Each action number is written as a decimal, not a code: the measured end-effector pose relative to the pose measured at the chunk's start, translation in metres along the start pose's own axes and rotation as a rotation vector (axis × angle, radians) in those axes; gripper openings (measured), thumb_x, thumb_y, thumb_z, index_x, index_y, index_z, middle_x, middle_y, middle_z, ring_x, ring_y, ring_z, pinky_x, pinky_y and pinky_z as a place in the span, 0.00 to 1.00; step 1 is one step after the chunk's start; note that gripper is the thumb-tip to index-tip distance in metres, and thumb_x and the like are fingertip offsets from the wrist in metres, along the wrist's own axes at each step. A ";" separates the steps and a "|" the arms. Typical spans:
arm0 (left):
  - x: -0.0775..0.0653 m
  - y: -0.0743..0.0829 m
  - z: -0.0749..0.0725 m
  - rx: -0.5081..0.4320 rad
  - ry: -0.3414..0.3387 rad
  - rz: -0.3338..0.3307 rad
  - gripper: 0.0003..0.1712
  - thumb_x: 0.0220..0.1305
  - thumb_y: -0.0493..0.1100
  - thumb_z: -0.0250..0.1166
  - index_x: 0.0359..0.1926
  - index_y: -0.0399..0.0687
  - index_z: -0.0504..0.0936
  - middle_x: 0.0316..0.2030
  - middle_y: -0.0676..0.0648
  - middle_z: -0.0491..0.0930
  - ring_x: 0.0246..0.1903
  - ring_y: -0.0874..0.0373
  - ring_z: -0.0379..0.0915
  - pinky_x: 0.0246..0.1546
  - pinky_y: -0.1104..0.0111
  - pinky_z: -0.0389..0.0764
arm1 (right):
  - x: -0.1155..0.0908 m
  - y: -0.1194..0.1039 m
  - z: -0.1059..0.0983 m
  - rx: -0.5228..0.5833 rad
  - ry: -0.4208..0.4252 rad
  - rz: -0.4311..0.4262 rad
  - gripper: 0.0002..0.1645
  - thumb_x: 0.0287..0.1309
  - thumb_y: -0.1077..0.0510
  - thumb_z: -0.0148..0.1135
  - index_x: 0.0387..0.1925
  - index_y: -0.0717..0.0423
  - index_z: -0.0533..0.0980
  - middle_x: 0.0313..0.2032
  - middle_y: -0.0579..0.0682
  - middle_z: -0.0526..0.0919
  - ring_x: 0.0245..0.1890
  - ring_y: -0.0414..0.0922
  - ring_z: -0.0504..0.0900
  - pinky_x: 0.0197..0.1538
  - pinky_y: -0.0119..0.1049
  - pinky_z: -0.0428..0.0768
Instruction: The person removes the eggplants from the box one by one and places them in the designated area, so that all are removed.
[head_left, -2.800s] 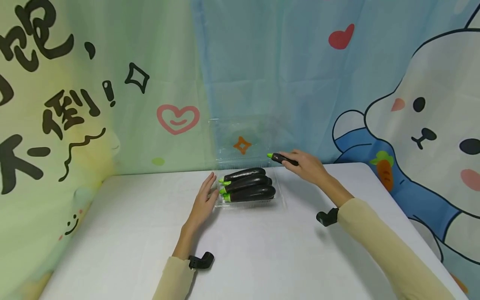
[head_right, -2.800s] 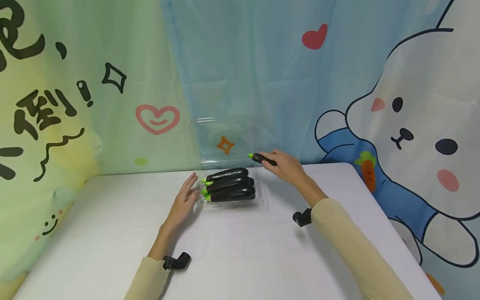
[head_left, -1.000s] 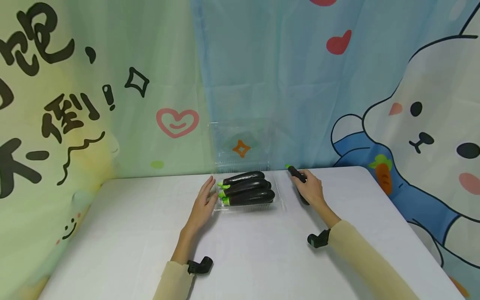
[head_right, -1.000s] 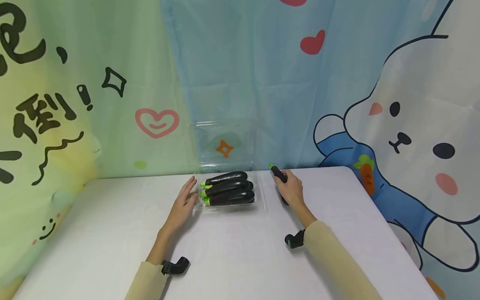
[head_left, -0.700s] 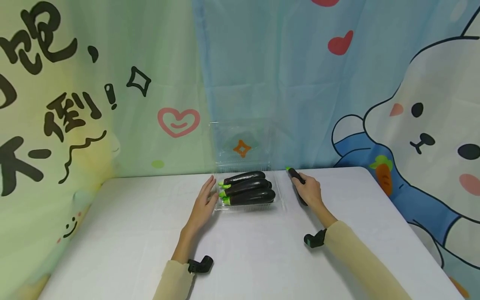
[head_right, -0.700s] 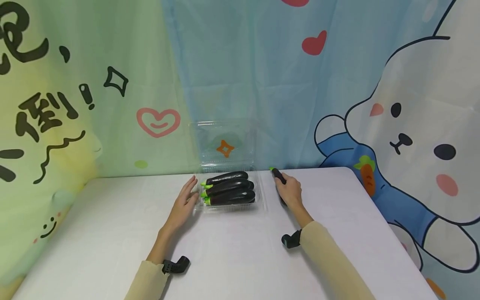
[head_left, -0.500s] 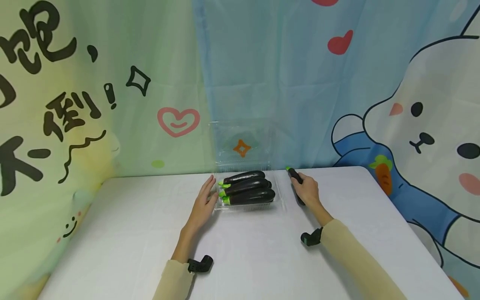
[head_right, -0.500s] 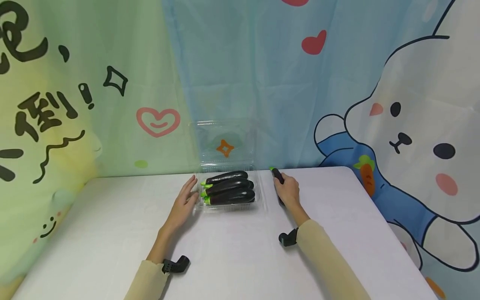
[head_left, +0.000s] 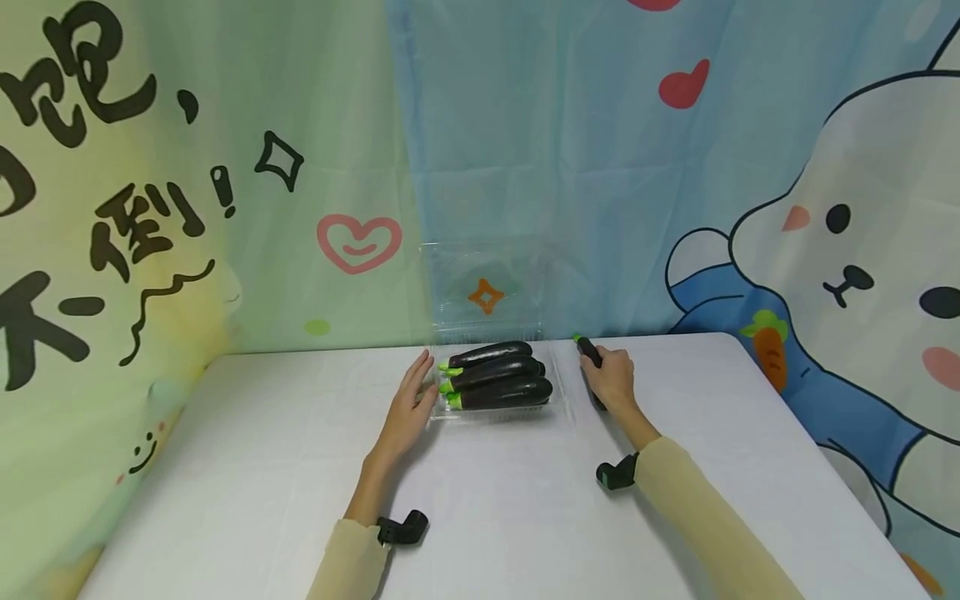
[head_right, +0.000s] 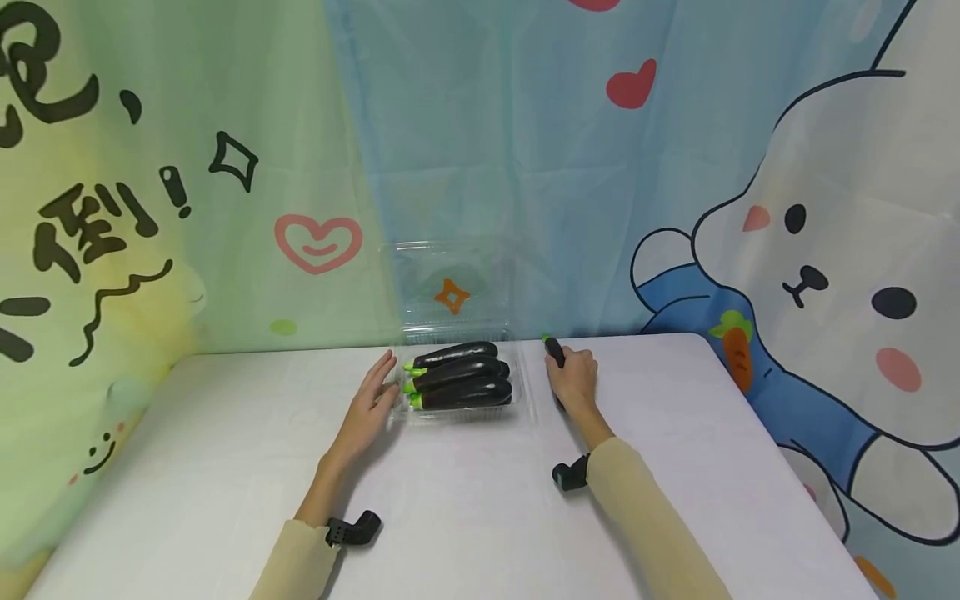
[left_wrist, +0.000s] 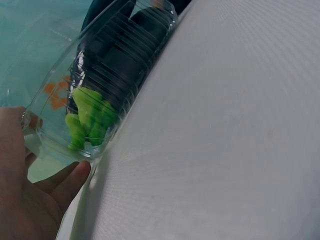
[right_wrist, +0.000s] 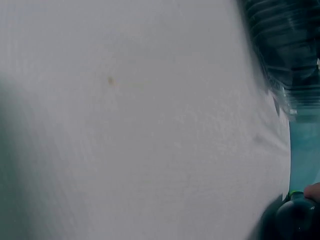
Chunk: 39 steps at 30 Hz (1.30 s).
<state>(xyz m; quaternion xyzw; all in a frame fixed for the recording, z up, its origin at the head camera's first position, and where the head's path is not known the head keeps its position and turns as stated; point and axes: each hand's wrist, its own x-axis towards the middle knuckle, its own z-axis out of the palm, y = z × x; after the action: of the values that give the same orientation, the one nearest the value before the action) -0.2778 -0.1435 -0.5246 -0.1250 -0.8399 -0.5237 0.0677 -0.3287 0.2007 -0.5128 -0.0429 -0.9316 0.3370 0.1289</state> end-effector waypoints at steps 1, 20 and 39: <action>0.000 0.000 0.000 0.000 0.001 0.003 0.30 0.73 0.42 0.51 0.73 0.45 0.60 0.76 0.52 0.53 0.70 0.48 0.60 0.67 0.53 0.69 | 0.000 -0.001 -0.001 0.000 -0.002 0.008 0.20 0.64 0.58 0.56 0.48 0.73 0.78 0.41 0.76 0.77 0.45 0.67 0.76 0.45 0.57 0.73; -0.003 0.000 0.000 0.010 0.017 0.019 0.30 0.72 0.42 0.52 0.73 0.45 0.60 0.75 0.48 0.54 0.68 0.45 0.63 0.67 0.51 0.69 | -0.003 -0.004 -0.003 -0.087 -0.094 0.105 0.37 0.65 0.51 0.50 0.65 0.75 0.63 0.54 0.73 0.68 0.54 0.65 0.68 0.55 0.56 0.72; 0.000 0.000 0.000 0.000 -0.002 0.008 0.30 0.73 0.43 0.51 0.73 0.45 0.60 0.76 0.51 0.53 0.68 0.46 0.65 0.67 0.52 0.70 | 0.006 -0.024 -0.019 -0.097 -0.030 -0.055 0.36 0.66 0.47 0.52 0.66 0.69 0.65 0.62 0.71 0.66 0.62 0.66 0.64 0.64 0.60 0.65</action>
<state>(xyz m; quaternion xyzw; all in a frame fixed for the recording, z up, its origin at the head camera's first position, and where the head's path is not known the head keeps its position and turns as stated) -0.2779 -0.1433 -0.5249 -0.1289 -0.8394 -0.5235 0.0691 -0.3290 0.1952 -0.4822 -0.0182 -0.9495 0.2886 0.1221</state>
